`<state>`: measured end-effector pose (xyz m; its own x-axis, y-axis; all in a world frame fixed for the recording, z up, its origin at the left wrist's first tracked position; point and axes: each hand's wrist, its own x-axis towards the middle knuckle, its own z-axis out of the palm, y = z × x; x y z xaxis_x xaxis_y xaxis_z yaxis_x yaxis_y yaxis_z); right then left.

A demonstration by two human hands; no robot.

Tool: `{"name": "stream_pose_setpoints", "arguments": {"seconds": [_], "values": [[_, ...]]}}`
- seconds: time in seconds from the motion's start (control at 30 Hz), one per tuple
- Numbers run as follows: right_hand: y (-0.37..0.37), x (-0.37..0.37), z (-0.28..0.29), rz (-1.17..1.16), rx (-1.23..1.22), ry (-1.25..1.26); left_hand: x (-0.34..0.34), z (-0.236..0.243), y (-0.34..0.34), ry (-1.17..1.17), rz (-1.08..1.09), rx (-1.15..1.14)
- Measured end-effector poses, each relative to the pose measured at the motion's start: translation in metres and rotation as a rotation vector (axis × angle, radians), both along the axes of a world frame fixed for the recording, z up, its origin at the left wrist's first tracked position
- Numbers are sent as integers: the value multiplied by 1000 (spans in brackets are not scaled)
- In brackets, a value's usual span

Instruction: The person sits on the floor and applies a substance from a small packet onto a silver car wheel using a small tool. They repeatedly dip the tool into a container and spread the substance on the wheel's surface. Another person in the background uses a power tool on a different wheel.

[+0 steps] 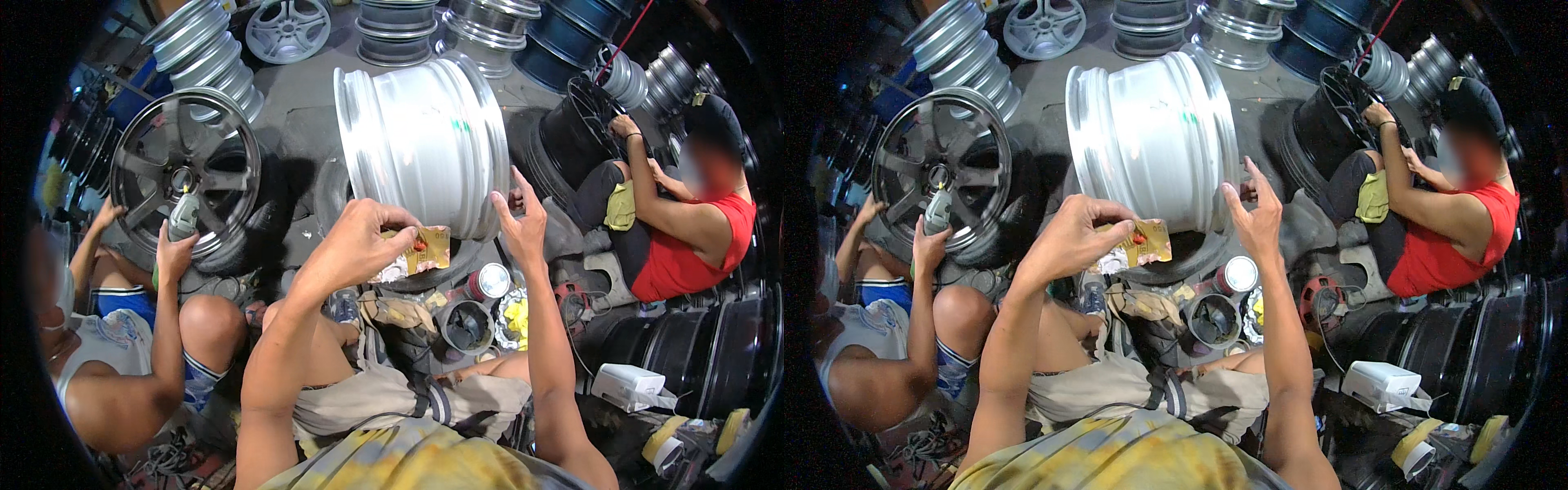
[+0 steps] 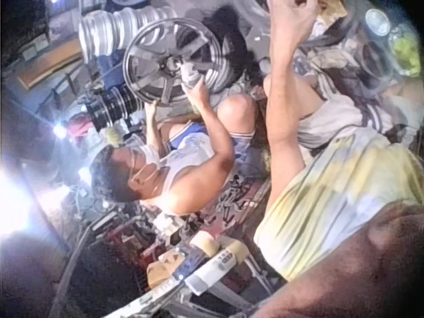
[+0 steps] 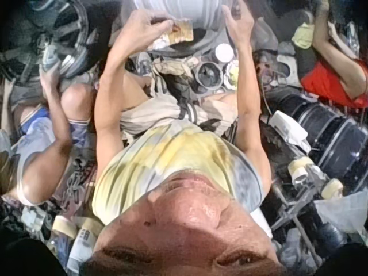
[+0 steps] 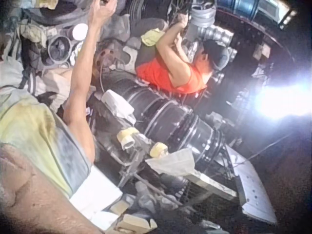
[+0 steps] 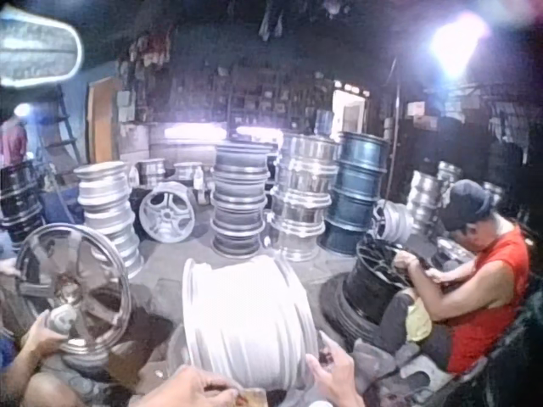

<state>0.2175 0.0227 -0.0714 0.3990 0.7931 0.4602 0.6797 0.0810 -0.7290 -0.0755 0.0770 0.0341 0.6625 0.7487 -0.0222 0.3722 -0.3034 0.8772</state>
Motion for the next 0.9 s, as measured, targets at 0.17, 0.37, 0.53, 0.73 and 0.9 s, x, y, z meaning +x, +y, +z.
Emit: {"name": "stream_pose_setpoints", "arguments": {"seconds": [0.17,0.37,0.53,0.73,0.9], "values": [[19,2,16,17,125,-115,-1,-4,4,7,1,39],[29,-9,54,-32,271,-140,2,-22,15,-114,98,-101],[-4,-34,79,224,269,-275,-3,-22,28,-355,211,-270],[-28,-58,84,396,221,-493,-2,-15,27,-379,212,-343],[-27,-68,85,428,181,-591,1,-14,25,-383,230,-351]]}}
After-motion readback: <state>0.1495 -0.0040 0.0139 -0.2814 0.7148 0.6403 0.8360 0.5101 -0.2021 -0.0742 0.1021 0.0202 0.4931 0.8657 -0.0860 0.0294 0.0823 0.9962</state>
